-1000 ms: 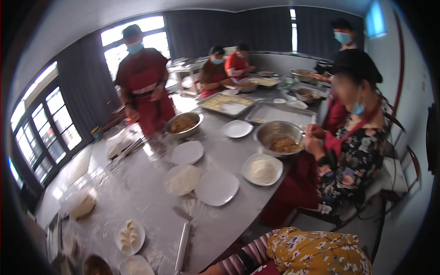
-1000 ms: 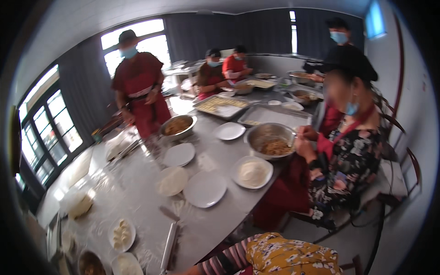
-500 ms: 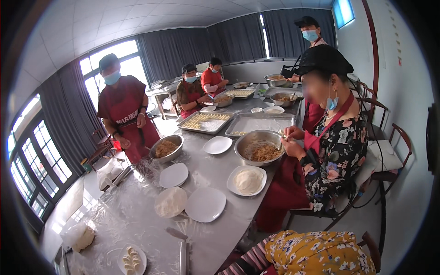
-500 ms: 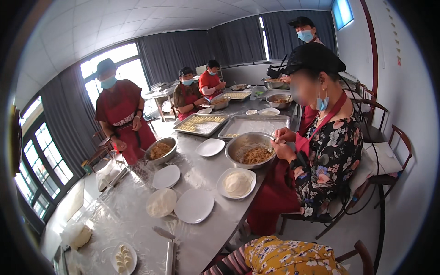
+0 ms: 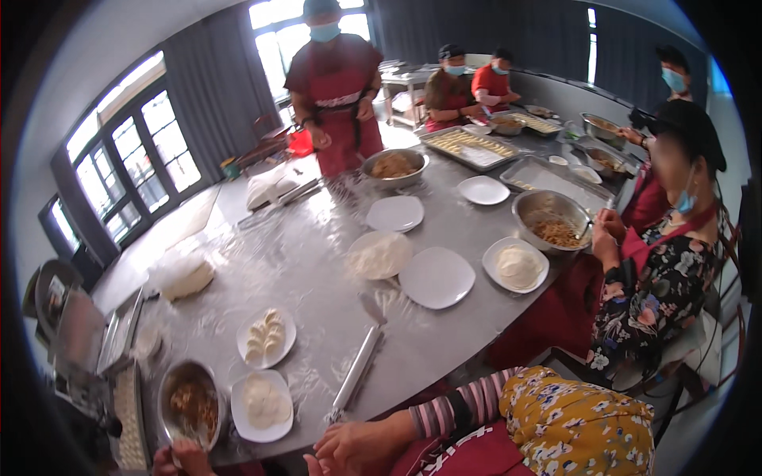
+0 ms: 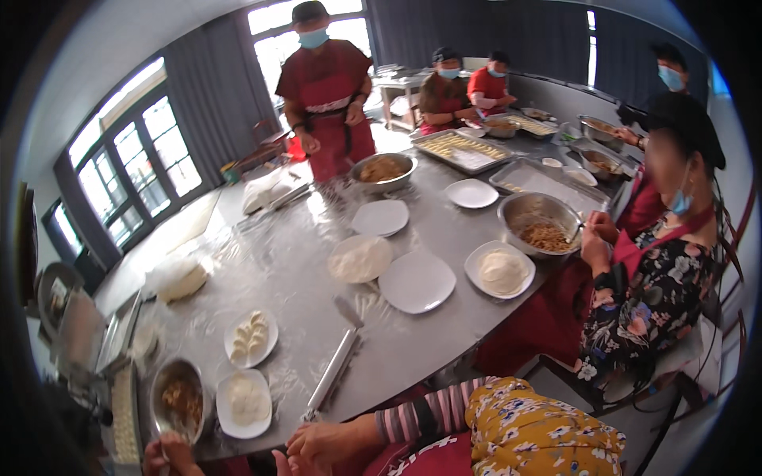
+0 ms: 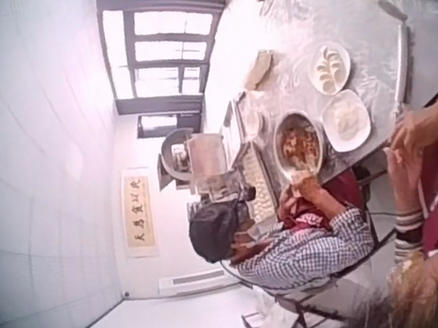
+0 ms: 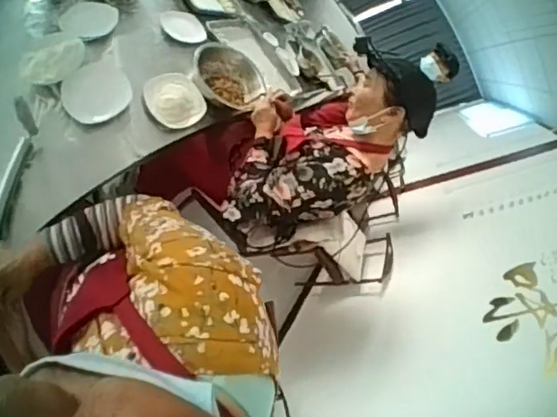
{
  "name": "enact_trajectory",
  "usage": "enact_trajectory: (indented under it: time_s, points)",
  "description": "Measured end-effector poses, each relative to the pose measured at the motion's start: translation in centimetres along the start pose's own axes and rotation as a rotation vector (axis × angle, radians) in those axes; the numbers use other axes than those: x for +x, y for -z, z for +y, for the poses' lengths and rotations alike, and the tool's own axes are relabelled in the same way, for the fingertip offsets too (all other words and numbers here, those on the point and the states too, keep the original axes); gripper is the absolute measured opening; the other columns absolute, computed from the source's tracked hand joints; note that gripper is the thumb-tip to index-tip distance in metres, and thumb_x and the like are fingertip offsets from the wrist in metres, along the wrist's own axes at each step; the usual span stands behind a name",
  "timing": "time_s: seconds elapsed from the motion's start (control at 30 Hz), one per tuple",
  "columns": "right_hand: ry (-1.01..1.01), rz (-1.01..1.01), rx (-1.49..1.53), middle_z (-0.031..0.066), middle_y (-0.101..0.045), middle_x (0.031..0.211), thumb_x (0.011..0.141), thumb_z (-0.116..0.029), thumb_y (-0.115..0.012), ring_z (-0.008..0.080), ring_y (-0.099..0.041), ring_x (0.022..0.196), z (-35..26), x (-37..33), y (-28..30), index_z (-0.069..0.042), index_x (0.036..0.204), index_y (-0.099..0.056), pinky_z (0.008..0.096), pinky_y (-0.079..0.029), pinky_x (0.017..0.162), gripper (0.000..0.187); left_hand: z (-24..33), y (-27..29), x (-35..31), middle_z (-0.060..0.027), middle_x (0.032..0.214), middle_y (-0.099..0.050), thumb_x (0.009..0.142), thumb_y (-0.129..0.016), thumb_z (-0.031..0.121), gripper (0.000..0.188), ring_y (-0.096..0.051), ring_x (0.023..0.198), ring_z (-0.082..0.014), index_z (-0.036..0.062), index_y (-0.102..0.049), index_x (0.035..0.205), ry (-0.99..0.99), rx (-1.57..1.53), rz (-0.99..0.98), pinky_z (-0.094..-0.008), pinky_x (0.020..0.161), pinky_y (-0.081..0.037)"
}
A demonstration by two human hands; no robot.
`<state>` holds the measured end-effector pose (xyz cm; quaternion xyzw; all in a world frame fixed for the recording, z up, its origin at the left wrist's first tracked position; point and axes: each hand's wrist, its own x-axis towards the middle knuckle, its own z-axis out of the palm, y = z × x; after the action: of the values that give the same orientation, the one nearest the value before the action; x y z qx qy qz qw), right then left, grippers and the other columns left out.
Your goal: Filling and folding dumpling wrappers with meat and vegetable mixture.
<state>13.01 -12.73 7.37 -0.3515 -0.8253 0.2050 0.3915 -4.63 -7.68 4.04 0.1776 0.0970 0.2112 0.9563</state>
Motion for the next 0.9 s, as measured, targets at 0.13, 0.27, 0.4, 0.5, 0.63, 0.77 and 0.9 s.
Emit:
enact_trajectory:
  time_s: [0.13, 0.27, 0.4, 0.5, 0.63, 0.77, 0.9]
  points:
    - [0.067, 0.043, 0.021, 0.0097, -0.063, 0.102, 0.067, -0.017, -0.066, 0.0323, -0.054, 0.112, 0.8, 0.3, -1.6, -0.003, 0.085, -0.064, 0.0449, -0.038, 0.096, 0.023, -0.3, 0.3, -0.9, -0.0095, 0.120, -0.058, 0.095, -0.046, 0.046, 0.051, -0.057, 0.107, -0.0238, 0.0069, -0.047, 0.128, -0.034, -0.003, -0.014, -0.0370, 0.086, -0.048]
    - [0.058, 0.045, 0.113, 0.0108, -0.063, 0.111, 0.070, -0.012, -0.068, 0.0337, -0.052, 0.116, 1.9, 0.0, -2.5, -0.005, 0.080, -0.060, 0.0462, -0.040, 0.095, 0.015, -0.6, 0.0, -1.1, -0.0107, 0.121, -0.057, 0.096, -0.042, 0.046, 0.051, -0.056, 0.109, -0.0239, 0.0066, -0.047, 0.128, -0.068, -0.007, -0.029, -0.0374, 0.088, -0.047]
    - [0.088, 0.035, 0.095, 0.0094, -0.062, 0.115, 0.071, -0.014, -0.067, 0.0305, -0.052, 0.117, 2.4, 0.0, -2.1, -0.006, 0.076, -0.058, 0.0464, -0.038, 0.097, 0.013, -1.2, -1.6, -0.6, -0.0085, 0.128, -0.049, 0.094, -0.039, 0.054, 0.055, -0.047, 0.121, -0.0254, 0.0104, -0.042, 0.128, -0.130, 0.125, 0.094, -0.0424, 0.099, -0.041]
    - [0.059, -0.008, 0.079, 0.0072, -0.061, 0.116, 0.072, -0.010, -0.066, 0.0274, -0.051, 0.120, 2.7, 0.0, -1.4, -0.006, 0.078, -0.060, 0.0453, -0.038, 0.099, 0.010, -1.0, -1.8, 0.0, -0.0109, 0.131, -0.048, 0.094, -0.041, 0.053, 0.061, -0.047, 0.122, -0.0245, 0.0059, -0.038, 0.133, -0.129, 0.124, 0.072, -0.0394, 0.099, -0.042]
    - [0.064, 0.052, 0.167, 0.0103, -0.063, 0.115, 0.076, -0.007, -0.067, 0.0307, -0.054, 0.117, 3.1, 0.1, -1.0, -0.004, 0.088, -0.065, 0.0458, -0.041, 0.095, 0.012, -0.5, -1.5, -0.3, -0.0131, 0.130, -0.049, 0.094, -0.041, 0.053, 0.068, -0.049, 0.120, -0.0230, 0.0013, -0.034, 0.137, -0.130, 0.107, 0.037, -0.0375, 0.099, -0.041]
    - [0.018, 0.094, 0.181, 0.0117, -0.065, 0.110, 0.075, -0.006, -0.066, 0.0336, -0.056, 0.112, 3.2, 0.1, -1.3, -0.004, 0.085, -0.065, 0.0429, -0.043, 0.093, 0.011, -0.8, -1.8, -0.1, -0.0127, 0.128, -0.050, 0.094, -0.043, 0.053, 0.067, -0.052, 0.115, -0.0213, 0.0010, -0.035, 0.135, -0.168, 0.125, -0.024, -0.0370, 0.098, -0.041]
    - [-0.062, 0.109, 0.149, 0.0127, -0.065, 0.110, 0.076, -0.004, -0.067, 0.0324, -0.058, 0.111, 2.2, 0.2, -1.2, -0.003, 0.087, -0.067, 0.0407, -0.046, 0.092, 0.012, -0.7, 0.1, 0.8, -0.0091, 0.120, -0.053, 0.095, -0.043, 0.048, 0.058, -0.054, 0.107, -0.0186, 0.0023, -0.040, 0.131, -0.169, 0.078, -0.110, -0.0396, 0.099, -0.041]
